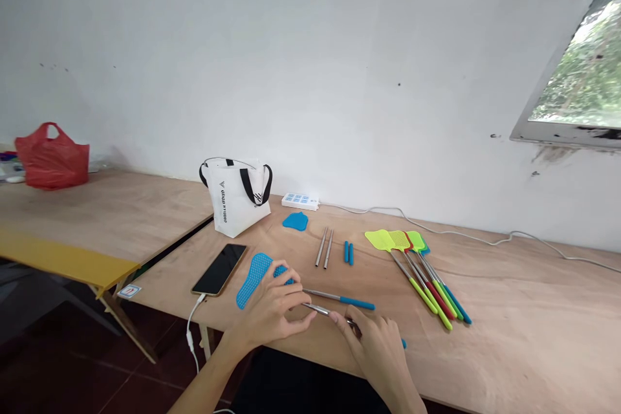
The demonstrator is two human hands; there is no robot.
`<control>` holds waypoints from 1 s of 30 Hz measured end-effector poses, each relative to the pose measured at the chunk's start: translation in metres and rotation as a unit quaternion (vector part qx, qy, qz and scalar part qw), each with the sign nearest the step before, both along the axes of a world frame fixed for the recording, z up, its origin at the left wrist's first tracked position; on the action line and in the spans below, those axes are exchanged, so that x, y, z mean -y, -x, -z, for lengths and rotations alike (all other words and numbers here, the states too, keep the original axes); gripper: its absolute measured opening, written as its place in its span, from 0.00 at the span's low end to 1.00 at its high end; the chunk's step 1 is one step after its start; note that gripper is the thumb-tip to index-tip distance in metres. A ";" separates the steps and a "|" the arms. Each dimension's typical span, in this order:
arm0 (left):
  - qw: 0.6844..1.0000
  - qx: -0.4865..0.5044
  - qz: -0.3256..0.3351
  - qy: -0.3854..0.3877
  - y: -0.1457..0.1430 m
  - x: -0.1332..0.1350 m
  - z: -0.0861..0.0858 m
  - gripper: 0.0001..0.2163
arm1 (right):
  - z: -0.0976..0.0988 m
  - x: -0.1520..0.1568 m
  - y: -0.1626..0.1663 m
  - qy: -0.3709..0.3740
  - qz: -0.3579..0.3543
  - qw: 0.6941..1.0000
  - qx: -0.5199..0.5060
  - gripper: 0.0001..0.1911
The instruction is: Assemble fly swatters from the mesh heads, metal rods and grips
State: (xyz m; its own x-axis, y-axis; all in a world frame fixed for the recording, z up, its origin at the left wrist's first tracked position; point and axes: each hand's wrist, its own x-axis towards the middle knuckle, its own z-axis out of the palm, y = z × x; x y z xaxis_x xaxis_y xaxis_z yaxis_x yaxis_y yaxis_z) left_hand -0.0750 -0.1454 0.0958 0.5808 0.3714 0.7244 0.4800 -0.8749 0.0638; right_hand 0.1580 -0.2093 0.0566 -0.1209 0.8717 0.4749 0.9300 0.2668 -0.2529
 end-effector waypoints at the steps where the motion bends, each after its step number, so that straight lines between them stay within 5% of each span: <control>1: 1.000 -0.001 0.000 0.002 0.000 0.000 0.000 0.09 | 0.000 0.000 0.000 -0.001 0.001 1.000 0.000 0.30; 30: 1.000 -0.009 0.005 0.016 0.001 -0.002 0.001 0.11 | 0.002 -0.002 -0.001 -0.012 0.000 1.000 -0.006 0.30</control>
